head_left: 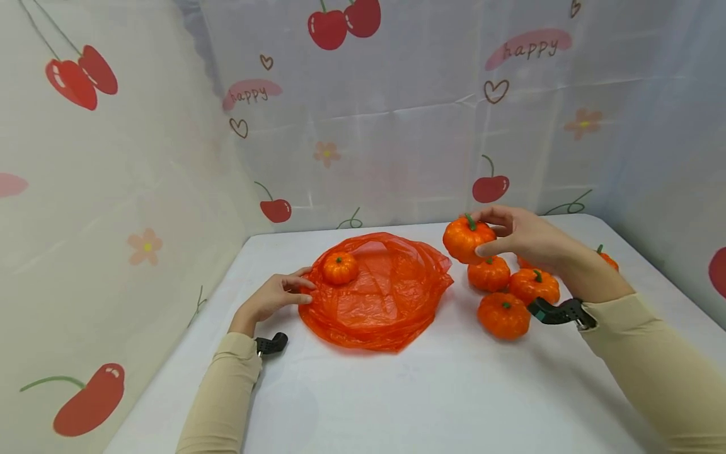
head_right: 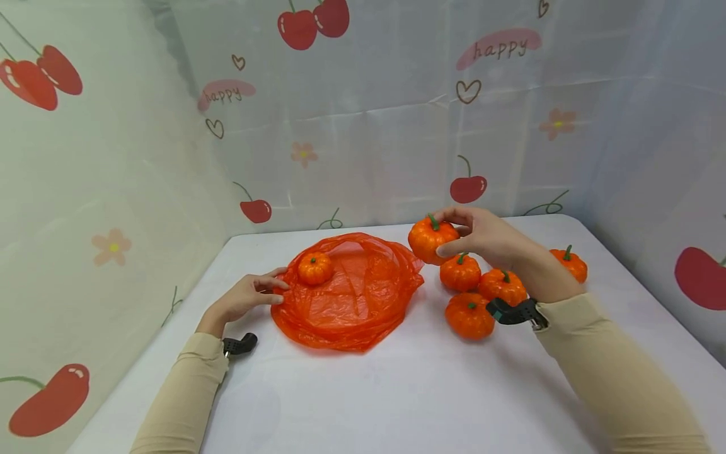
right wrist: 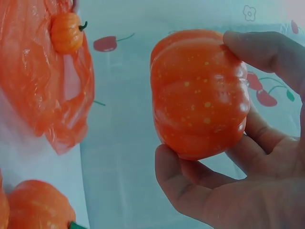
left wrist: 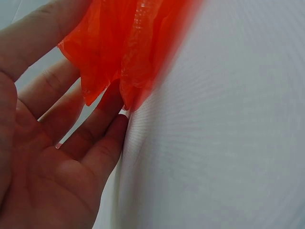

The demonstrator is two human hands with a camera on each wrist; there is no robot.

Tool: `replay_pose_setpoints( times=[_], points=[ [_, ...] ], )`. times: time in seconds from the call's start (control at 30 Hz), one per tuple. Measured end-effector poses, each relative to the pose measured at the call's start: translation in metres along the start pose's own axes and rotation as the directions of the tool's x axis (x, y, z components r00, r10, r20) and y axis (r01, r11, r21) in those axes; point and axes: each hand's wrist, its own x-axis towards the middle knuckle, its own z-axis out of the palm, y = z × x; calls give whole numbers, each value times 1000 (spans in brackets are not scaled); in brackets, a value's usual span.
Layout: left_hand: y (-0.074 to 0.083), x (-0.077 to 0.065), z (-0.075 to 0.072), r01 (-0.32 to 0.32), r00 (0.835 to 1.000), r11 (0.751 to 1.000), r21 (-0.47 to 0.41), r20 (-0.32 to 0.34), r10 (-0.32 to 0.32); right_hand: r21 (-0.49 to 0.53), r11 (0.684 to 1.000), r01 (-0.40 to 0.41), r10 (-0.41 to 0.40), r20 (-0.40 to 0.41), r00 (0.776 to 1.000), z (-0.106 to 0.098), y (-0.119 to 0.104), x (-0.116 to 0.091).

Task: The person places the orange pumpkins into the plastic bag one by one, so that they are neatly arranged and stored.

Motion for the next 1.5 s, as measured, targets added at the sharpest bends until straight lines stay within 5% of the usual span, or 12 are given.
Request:
replay_pose_setpoints(
  times=[0.43, 0.8, 1.5],
  points=[
    [2, -1, 0, 9, 1000, 1000, 15, -8, -9, 126, 989, 76, -78, 11, 997, 31, -19, 55],
    [3, -2, 1, 8, 1000, 1000, 9, -2, -8, 119, 988, 103, -109, 48, 993, 75, -20, 114],
    [4, -2, 1, 6, 1000, 1000, 10, -13, -6, 173, 981, 91, -98, 35, 995, 133, -5, 179]
  ],
)
